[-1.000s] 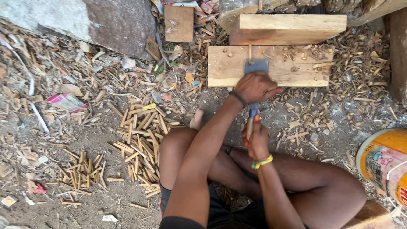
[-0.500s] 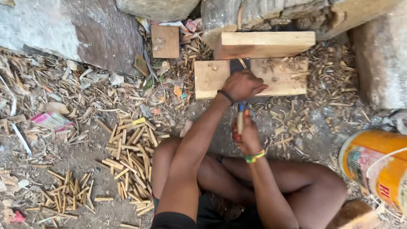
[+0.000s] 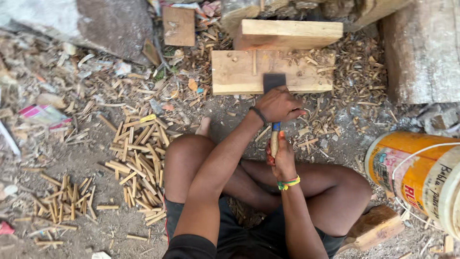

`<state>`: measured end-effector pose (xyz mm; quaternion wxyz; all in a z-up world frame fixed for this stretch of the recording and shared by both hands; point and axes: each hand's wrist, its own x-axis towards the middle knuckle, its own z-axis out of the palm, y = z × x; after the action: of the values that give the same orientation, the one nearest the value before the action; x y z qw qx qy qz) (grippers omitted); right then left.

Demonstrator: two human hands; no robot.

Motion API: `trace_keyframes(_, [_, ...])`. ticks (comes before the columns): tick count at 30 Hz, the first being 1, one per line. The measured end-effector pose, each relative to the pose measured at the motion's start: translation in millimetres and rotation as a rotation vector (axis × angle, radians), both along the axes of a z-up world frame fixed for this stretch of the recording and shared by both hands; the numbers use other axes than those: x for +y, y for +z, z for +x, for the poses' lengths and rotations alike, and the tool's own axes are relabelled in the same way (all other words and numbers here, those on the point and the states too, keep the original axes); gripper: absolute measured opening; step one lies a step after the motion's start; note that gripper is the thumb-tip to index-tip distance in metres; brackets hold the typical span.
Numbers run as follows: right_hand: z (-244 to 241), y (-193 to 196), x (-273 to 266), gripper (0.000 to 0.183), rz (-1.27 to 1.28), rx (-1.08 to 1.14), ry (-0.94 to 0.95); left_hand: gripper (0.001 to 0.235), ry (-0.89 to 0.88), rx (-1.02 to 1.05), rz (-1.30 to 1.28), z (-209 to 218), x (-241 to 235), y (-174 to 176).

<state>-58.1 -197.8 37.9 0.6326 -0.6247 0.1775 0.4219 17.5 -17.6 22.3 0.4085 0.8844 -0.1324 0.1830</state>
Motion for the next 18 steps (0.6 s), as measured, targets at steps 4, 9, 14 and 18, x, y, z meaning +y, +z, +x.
trace_keyframes(4, [0.0, -2.0, 2.9, 0.052, 0.016, 0.006, 0.029, 0.035, 0.049, 0.036, 0.044, -7.7, 7.1, -0.3])
trace_keyframes(9, [0.3, 0.0, 6.1, 0.052, -0.02, -0.003, 0.046, 0.032, 0.073, 0.016, 0.003, -9.4, 9.3, -5.5])
trace_keyframes(14, [-4.2, 4.5, 3.3, 0.053, 0.017, 0.015, 0.054, 0.032, 0.087, 0.081, -0.006, -12.6, 8.7, -6.1])
trace_keyframes(18, [-5.7, 6.5, 1.6, 0.053, 0.024, 0.02, 0.044, 0.034, 0.088, 0.084, -0.014, -13.6, 9.6, -0.4])
